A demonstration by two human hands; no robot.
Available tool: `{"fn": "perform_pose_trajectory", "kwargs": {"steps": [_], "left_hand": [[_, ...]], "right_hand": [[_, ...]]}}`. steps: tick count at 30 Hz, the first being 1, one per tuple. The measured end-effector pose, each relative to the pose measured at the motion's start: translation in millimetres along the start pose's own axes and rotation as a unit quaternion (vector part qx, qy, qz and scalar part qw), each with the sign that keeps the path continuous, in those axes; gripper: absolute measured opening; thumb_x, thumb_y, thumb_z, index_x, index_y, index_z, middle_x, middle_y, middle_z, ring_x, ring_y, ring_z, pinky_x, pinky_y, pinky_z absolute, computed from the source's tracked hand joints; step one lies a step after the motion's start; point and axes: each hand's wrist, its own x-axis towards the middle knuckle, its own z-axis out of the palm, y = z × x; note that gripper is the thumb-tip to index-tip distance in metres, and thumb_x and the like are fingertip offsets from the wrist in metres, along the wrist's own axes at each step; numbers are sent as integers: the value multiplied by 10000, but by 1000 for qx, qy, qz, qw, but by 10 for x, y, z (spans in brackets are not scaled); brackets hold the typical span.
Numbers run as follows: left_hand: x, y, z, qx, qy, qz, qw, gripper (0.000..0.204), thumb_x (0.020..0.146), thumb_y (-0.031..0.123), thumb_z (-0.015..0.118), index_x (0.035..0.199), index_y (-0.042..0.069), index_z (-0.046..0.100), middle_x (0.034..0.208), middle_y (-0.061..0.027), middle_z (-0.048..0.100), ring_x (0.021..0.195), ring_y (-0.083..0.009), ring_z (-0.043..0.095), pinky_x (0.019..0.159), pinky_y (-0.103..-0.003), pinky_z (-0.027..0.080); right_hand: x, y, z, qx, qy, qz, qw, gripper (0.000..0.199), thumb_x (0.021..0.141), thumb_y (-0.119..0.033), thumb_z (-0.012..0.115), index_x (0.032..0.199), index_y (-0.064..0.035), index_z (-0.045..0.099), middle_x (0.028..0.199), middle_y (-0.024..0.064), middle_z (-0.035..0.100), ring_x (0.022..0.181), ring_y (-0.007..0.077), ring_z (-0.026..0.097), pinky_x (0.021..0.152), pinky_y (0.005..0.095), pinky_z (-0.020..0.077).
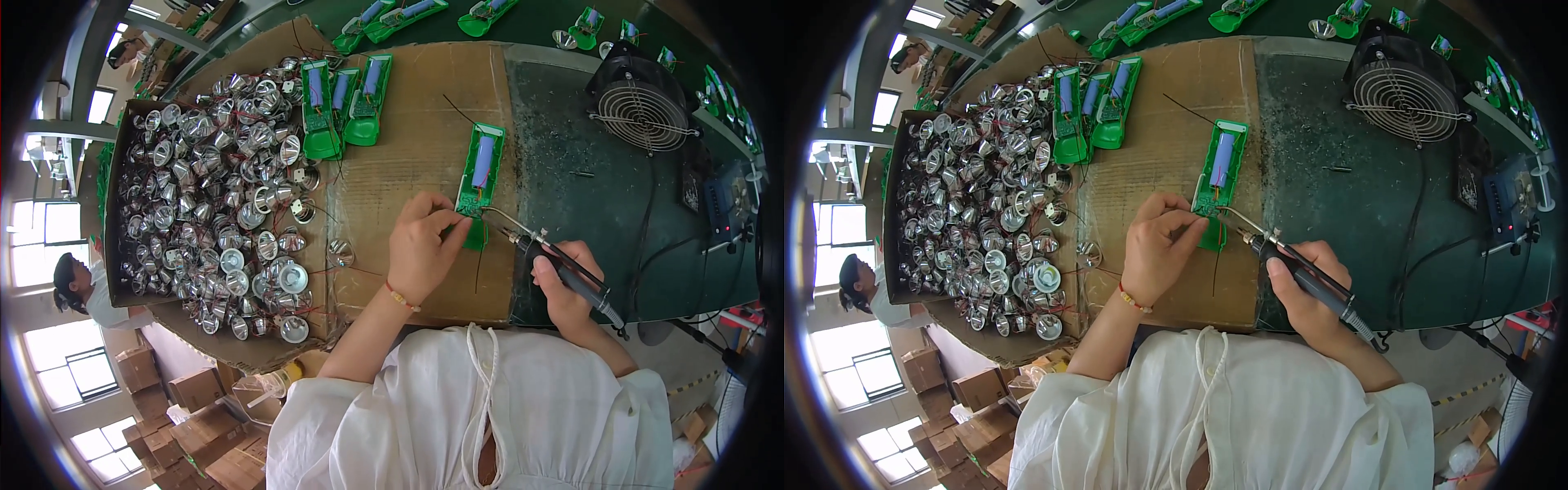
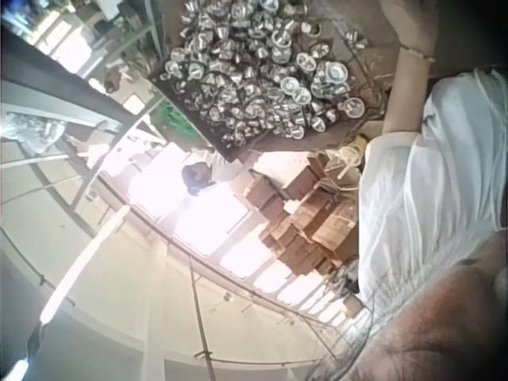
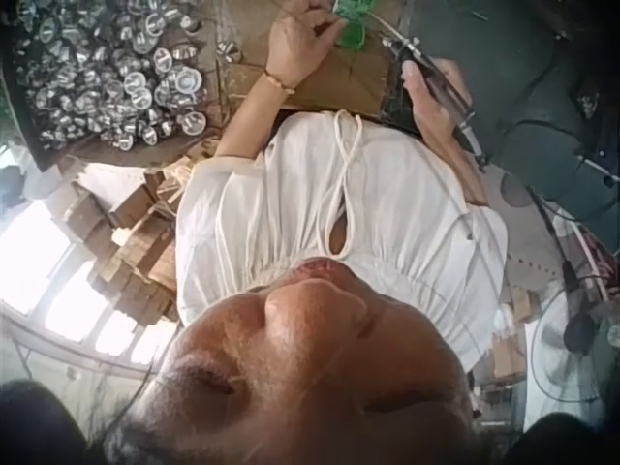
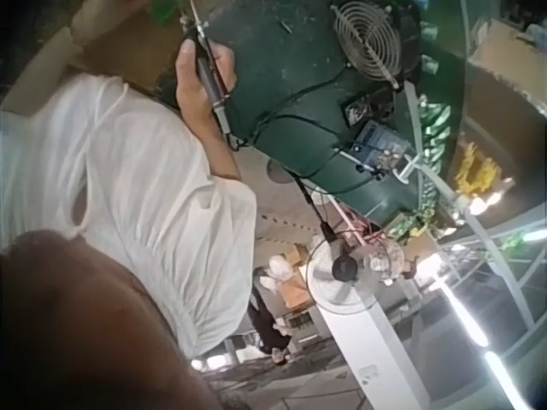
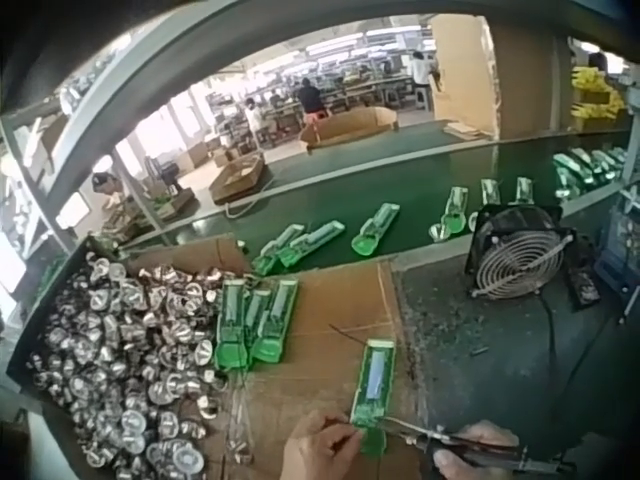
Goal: Soldering internal wiring and batteries to circuit boards within portable light housings on an assembly line.
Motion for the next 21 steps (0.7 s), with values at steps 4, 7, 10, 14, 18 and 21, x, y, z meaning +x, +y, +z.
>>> {"fn": "perform_pose_trajectory", "kwargs": {"steps": [4, 7, 10, 14, 18, 21], "left_hand": [[19, 1, 13, -4, -15, -24, 1000, 76, 707, 94, 678, 714, 24, 651, 824, -81, 566, 770, -253, 547, 666, -339, 443], [14, -15, 7, -21, -14, -42, 999, 75, 710, 90, 675, 717, 19, 651, 816, -84, 565, 756, -250, 551, 650, -339, 446], [23, 1, -1, -23, -21, -52, 998, 76, 717, 89, 671, 716, 16, 650, 807, -85, 565, 743, -245, 555, 638, -336, 447], [28, 6, -13, -27, -26, -57, 998, 78, 719, 91, 672, 717, 16, 651, 809, -81, 568, 739, -238, 557, 624, -328, 448], [32, 11, -30, -25, -30, -69, 997, 76, 725, 94, 667, 723, 18, 655, 810, -79, 568, 702, -229, 558, 589, -324, 444], [56, 39, -29, -16, -36, -72, 997, 84, 730, 104, 670, 743, 21, 662, 819, -82, 577, 677, -223, 566, 575, -312, 450]], "right_hand": [[23, -20, 0, -1, -7, 14, 1000, 171, 800, -96, 643, 866, 10, 525, 706, 72, 588, 575, 96, 557, 531, 228, 464], [52, -124, -13, -26, -21, -18, 999, 166, 798, -95, 645, 852, 6, 524, 694, 64, 584, 579, 90, 551, 533, 231, 448], [55, -183, -25, -41, -39, -56, 997, 174, 786, -83, 668, 838, 7, 529, 684, 61, 604, 580, 75, 547, 518, 217, 437], [23, -72, -58, 6, 22, -60, 998, 181, 798, -85, 652, 877, 10, 519, 683, 65, 574, 560, 85, 509, 507, 227, 417], [22, -23, -96, 8, 10, -50, 999, 147, 817, -40, 589, 897, 27, 486, 704, 85, 540, 585, 116, 543, 534, 231, 449], [34, 32, -110, 9, 11, -50, 999, 151, 815, -48, 595, 897, 29, 494, 722, 86, 538, 563, 112, 531, 513, 232, 446]]}}
